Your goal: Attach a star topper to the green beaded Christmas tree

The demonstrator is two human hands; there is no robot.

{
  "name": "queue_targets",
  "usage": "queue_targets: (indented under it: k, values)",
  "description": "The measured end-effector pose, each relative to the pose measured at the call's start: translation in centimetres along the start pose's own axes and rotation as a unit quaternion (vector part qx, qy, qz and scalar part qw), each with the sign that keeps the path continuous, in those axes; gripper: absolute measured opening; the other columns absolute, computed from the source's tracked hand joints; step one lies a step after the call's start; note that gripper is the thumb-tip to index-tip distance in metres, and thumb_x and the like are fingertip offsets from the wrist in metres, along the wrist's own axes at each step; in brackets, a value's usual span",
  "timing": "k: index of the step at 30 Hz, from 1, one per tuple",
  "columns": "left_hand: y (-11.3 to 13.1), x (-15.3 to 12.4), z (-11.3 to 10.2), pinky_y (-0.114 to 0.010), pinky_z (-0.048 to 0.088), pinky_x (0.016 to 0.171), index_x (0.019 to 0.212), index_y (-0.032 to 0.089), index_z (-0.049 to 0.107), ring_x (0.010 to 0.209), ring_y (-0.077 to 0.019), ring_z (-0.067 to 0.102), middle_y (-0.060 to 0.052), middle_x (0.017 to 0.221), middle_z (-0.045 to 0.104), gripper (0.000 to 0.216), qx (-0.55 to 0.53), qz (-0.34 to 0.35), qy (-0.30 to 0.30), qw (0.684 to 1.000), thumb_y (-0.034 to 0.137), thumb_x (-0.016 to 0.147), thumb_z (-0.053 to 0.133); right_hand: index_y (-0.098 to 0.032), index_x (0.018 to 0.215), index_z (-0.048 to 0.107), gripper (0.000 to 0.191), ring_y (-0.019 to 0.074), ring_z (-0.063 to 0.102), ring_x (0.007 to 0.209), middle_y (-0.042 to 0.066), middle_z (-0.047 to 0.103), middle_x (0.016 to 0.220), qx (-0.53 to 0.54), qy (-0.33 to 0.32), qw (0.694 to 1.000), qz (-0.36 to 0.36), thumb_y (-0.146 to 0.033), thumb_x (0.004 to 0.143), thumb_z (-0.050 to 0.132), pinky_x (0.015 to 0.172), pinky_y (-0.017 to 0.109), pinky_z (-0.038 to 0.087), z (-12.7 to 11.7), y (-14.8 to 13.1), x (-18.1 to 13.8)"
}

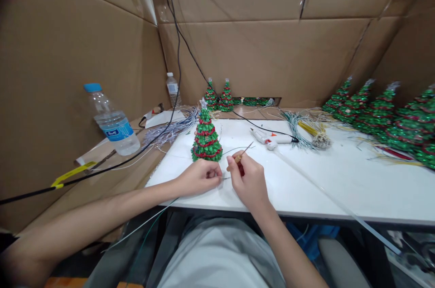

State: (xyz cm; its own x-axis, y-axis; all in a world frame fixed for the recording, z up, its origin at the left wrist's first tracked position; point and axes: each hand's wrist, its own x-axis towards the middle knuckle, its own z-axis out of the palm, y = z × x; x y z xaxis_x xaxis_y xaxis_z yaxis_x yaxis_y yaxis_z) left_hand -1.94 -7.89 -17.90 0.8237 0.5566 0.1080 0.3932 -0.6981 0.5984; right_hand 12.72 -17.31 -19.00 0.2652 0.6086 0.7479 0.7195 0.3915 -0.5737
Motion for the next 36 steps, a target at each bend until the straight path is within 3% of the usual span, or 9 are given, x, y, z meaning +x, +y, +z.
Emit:
queue_targets:
  k: [2, 6, 8, 15, 19, 21, 28, 32, 36]
  values:
    - [0.05, -0.01, 0.02, -0.02, 0.028, 0.051, 0.075, 0.014, 0.068, 0.054, -0.0095, 0.048, 0.004, 0.056, 0.055, 0.013, -0.007, -0.002, 0.001, 1.0, 0.019, 0.074, 0.055, -0.019, 0.075, 0.051, 0.023, 0.0087, 0.044, 0.049, -0.002, 0.054, 0.062, 0.004, -0.01, 1.0, -0.001, -0.03, 0.095, 0.047, 0.051, 0.021, 0.035, 0.15, 0.22, 0.04]
    - [0.15, -0.13, 0.07, -0.02, 0.03, 0.054, 0.073, 0.014, 0.067, 0.055, -0.0094, 0.049, 0.004, 0.056, 0.054, 0.012, -0.009, 0.006, 0.012, 1.0, 0.016, 0.074, 0.055, -0.021, 0.068, 0.042, 0.027, 0.0101, 0.043, 0.048, -0.004, 0.046, 0.055, -0.038, -0.121, 0.991, 0.036, -0.031, 0.093, 0.047, 0.051, 0.023, 0.032, 0.68, 0.93, 0.11]
    - [0.19, -0.2, 0.08, -0.019, 0.031, 0.055, 0.072, 0.014, 0.066, 0.054, -0.0091, 0.048, 0.004, 0.055, 0.053, 0.011, -0.006, 0.013, 0.016, 1.0, 0.015, 0.073, 0.055, -0.022, 0.068, 0.04, 0.027, 0.0106, 0.042, 0.048, -0.004, 0.044, 0.053, -0.053, -0.145, 0.986, 0.057, -0.032, 0.092, 0.048, 0.05, 0.023, 0.031, 0.79, 1.08, 0.1]
    - [0.31, -0.34, -0.01, -0.019, 0.027, 0.052, 0.076, 0.015, 0.068, 0.052, -0.0088, 0.045, 0.005, 0.054, 0.051, 0.012, 0.033, 0.033, 0.021, 0.999, 0.015, 0.075, 0.056, -0.021, 0.073, 0.047, 0.027, 0.0099, 0.041, 0.047, -0.004, 0.048, 0.056, -0.009, -0.048, 0.997, 0.066, -0.037, 0.094, 0.045, 0.05, 0.022, 0.031, 0.33, 0.6, 0.04]
    - [0.11, -0.34, 0.07, -0.019, 0.028, 0.053, 0.074, 0.015, 0.067, 0.052, -0.0089, 0.044, 0.005, 0.053, 0.049, 0.011, 0.046, 0.044, 0.025, 0.998, 0.016, 0.075, 0.056, -0.022, 0.069, 0.042, 0.027, 0.0107, 0.042, 0.049, -0.004, 0.046, 0.055, -0.04, -0.136, 0.987, 0.07, -0.035, 0.093, 0.046, 0.051, 0.023, 0.031, 0.7, 0.95, 0.12]
    - [0.04, -0.35, 0.1, -0.019, 0.028, 0.053, 0.074, 0.015, 0.067, 0.051, -0.0089, 0.044, 0.005, 0.053, 0.048, 0.011, 0.052, 0.048, 0.025, 0.997, 0.016, 0.075, 0.056, -0.022, 0.068, 0.04, 0.028, 0.0108, 0.042, 0.049, -0.004, 0.046, 0.054, -0.047, -0.151, 0.985, 0.072, -0.034, 0.092, 0.046, 0.051, 0.023, 0.031, 0.79, 1.02, 0.12]
    - [0.34, -0.58, 0.18, -0.02, 0.031, 0.054, 0.079, 0.017, 0.067, 0.053, -0.0103, 0.05, 0.003, 0.057, 0.056, 0.012, 0.115, 0.08, 0.038, 0.989, 0.016, 0.079, 0.055, -0.02, 0.076, 0.05, 0.025, 0.0095, 0.041, 0.047, -0.004, 0.051, 0.056, 0.002, -0.004, 0.998, 0.064, -0.036, 0.095, 0.047, 0.049, 0.022, 0.032, -0.02, 0.3, -0.04]
    - [0.22, -0.69, 0.31, -0.02, 0.033, 0.055, 0.081, 0.017, 0.067, 0.056, -0.0118, 0.054, 0.002, 0.06, 0.06, 0.011, 0.155, 0.099, 0.04, 0.982, 0.015, 0.079, 0.056, -0.02, 0.076, 0.05, 0.025, 0.0089, 0.042, 0.047, -0.004, 0.051, 0.056, 0.004, -0.008, 0.999, 0.05, -0.035, 0.095, 0.048, 0.049, 0.021, 0.033, 0.07, 0.34, -0.05]
    - [-0.08, -0.67, 0.42, -0.021, 0.032, 0.053, 0.079, 0.017, 0.067, 0.056, -0.0121, 0.056, 0.001, 0.061, 0.062, 0.009, 0.174, 0.124, 0.046, 0.976, 0.015, 0.079, 0.058, -0.02, 0.07, 0.046, 0.028, 0.0083, 0.042, 0.046, -0.005, 0.05, 0.054, -0.012, -0.058, 0.997, 0.046, -0.034, 0.094, 0.048, 0.05, 0.021, 0.033, 0.33, 0.46, -0.03]
